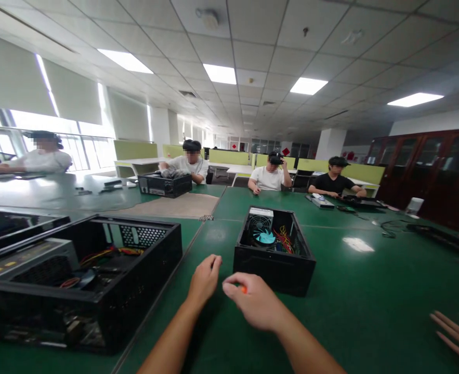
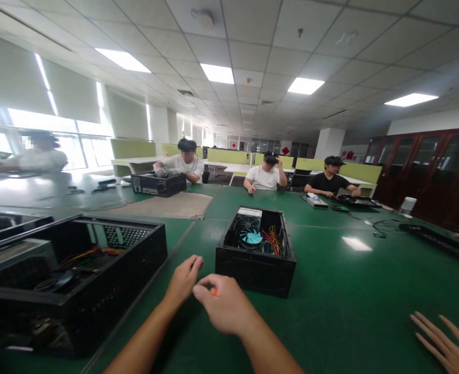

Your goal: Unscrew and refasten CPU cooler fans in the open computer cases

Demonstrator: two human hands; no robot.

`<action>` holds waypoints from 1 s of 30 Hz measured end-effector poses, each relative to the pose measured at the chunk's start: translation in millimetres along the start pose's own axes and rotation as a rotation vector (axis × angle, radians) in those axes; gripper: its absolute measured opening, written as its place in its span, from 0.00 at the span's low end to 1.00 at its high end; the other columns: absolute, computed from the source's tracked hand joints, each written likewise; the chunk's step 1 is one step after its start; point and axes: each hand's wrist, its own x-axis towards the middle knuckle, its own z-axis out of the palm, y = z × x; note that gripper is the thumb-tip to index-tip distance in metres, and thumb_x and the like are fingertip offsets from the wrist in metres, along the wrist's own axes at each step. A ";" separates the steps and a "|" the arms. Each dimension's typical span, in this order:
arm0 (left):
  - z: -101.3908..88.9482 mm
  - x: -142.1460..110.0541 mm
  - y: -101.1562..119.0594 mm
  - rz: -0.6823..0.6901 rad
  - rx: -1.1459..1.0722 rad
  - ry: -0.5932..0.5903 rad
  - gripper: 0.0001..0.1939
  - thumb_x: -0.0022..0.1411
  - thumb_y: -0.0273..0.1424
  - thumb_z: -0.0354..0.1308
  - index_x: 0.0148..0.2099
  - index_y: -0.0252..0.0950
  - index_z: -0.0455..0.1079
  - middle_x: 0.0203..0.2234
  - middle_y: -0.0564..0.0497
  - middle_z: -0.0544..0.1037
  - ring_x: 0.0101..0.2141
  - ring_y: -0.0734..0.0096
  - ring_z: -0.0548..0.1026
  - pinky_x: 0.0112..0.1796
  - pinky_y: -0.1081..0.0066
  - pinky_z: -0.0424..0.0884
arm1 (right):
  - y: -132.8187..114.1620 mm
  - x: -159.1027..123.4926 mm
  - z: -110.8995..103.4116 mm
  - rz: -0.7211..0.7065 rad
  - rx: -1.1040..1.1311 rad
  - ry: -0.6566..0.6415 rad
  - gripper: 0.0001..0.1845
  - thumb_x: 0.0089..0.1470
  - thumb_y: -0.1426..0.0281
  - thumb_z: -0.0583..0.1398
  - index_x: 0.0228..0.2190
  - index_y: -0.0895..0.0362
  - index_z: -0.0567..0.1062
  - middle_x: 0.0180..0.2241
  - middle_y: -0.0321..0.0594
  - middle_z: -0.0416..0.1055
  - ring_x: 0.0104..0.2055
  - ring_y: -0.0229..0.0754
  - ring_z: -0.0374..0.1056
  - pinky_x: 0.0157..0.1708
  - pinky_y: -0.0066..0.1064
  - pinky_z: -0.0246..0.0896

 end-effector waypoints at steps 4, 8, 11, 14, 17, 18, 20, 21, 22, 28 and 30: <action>-9.9 1.6 33.7 0.094 -0.080 0.153 0.18 0.73 0.39 0.39 0.52 0.36 0.66 0.46 0.43 0.75 0.48 0.59 0.74 0.52 0.60 0.69 | 32.0 -40.0 -40.6 0.145 0.195 0.020 0.18 0.52 0.68 0.58 0.46 0.55 0.72 0.25 0.29 0.59 0.25 0.34 0.54 0.27 0.26 0.51; -1.5 2.7 109.5 0.462 0.019 -0.005 0.17 0.70 0.38 0.48 0.56 0.39 0.67 0.52 0.44 0.74 0.54 0.59 0.70 0.58 0.60 0.62 | 30.2 -74.4 -72.2 0.149 0.449 -0.056 0.21 0.50 0.73 0.55 0.47 0.53 0.63 0.31 0.31 0.60 0.28 0.34 0.58 0.28 0.26 0.54; 20.6 9.5 152.9 0.556 0.224 -0.181 0.21 0.62 0.42 0.60 0.53 0.37 0.71 0.48 0.42 0.77 0.50 0.54 0.73 0.56 0.57 0.64 | 19.4 -94.5 -91.1 0.120 0.294 -0.053 0.12 0.61 0.64 0.54 0.46 0.54 0.63 0.32 0.34 0.65 0.33 0.38 0.63 0.36 0.30 0.60; 36.0 16.4 166.9 0.496 0.297 -0.221 0.21 0.58 0.44 0.63 0.48 0.35 0.75 0.40 0.41 0.80 0.44 0.51 0.76 0.49 0.57 0.69 | 12.2 -110.8 -109.0 0.154 0.045 0.125 0.13 0.66 0.57 0.52 0.43 0.53 0.65 0.29 0.33 0.64 0.32 0.38 0.63 0.34 0.30 0.60; 28.7 8.8 168.2 0.461 0.306 -0.238 0.20 0.59 0.45 0.62 0.47 0.35 0.76 0.39 0.41 0.81 0.43 0.52 0.77 0.46 0.59 0.71 | 12.4 -124.9 -132.3 0.114 0.130 0.287 0.15 0.65 0.53 0.53 0.41 0.52 0.67 0.30 0.33 0.63 0.28 0.36 0.61 0.26 0.27 0.59; 21.5 1.0 169.3 0.445 0.314 -0.256 0.20 0.60 0.45 0.61 0.46 0.36 0.77 0.39 0.41 0.81 0.42 0.52 0.78 0.45 0.59 0.71 | 13.1 -128.7 -141.4 0.067 0.212 0.340 0.16 0.64 0.53 0.55 0.41 0.52 0.69 0.31 0.34 0.64 0.26 0.35 0.60 0.24 0.27 0.59; 4.3 -21.7 174.0 0.417 0.339 -0.299 0.17 0.59 0.45 0.62 0.44 0.38 0.77 0.37 0.43 0.82 0.40 0.52 0.78 0.43 0.58 0.72 | 13.1 -133.3 -159.0 -0.037 0.323 0.481 0.15 0.61 0.55 0.60 0.43 0.51 0.71 0.35 0.36 0.66 0.25 0.33 0.62 0.22 0.27 0.61; -3.9 -35.7 177.2 0.412 0.351 -0.322 0.16 0.59 0.44 0.62 0.43 0.39 0.76 0.36 0.44 0.82 0.39 0.52 0.79 0.43 0.57 0.72 | 11.9 -133.3 -166.2 -0.087 0.332 0.565 0.16 0.59 0.56 0.63 0.45 0.51 0.72 0.36 0.38 0.67 0.25 0.34 0.63 0.24 0.28 0.63; -10.5 -50.4 180.4 0.418 0.361 -0.338 0.14 0.58 0.43 0.63 0.41 0.40 0.76 0.35 0.46 0.82 0.38 0.52 0.79 0.41 0.57 0.72 | 9.8 -131.7 -171.6 -0.125 0.312 0.637 0.17 0.57 0.58 0.64 0.47 0.50 0.73 0.37 0.38 0.68 0.26 0.35 0.65 0.26 0.29 0.66; 2.5 -127.8 183.1 0.735 0.393 -0.466 0.14 0.57 0.43 0.65 0.36 0.39 0.69 0.23 0.51 0.78 0.22 0.61 0.77 0.22 0.69 0.66 | -8.3 -96.8 -160.2 -0.127 -0.153 0.441 0.20 0.58 0.62 0.63 0.52 0.50 0.74 0.43 0.39 0.75 0.42 0.43 0.73 0.46 0.39 0.70; 19.8 -145.8 178.0 0.857 0.383 -0.418 0.06 0.62 0.33 0.61 0.36 0.38 0.68 0.20 0.53 0.76 0.20 0.65 0.75 0.20 0.72 0.63 | -8.9 -85.9 -149.2 -0.129 -0.370 0.252 0.16 0.60 0.66 0.60 0.50 0.50 0.75 0.46 0.39 0.76 0.47 0.44 0.72 0.52 0.40 0.66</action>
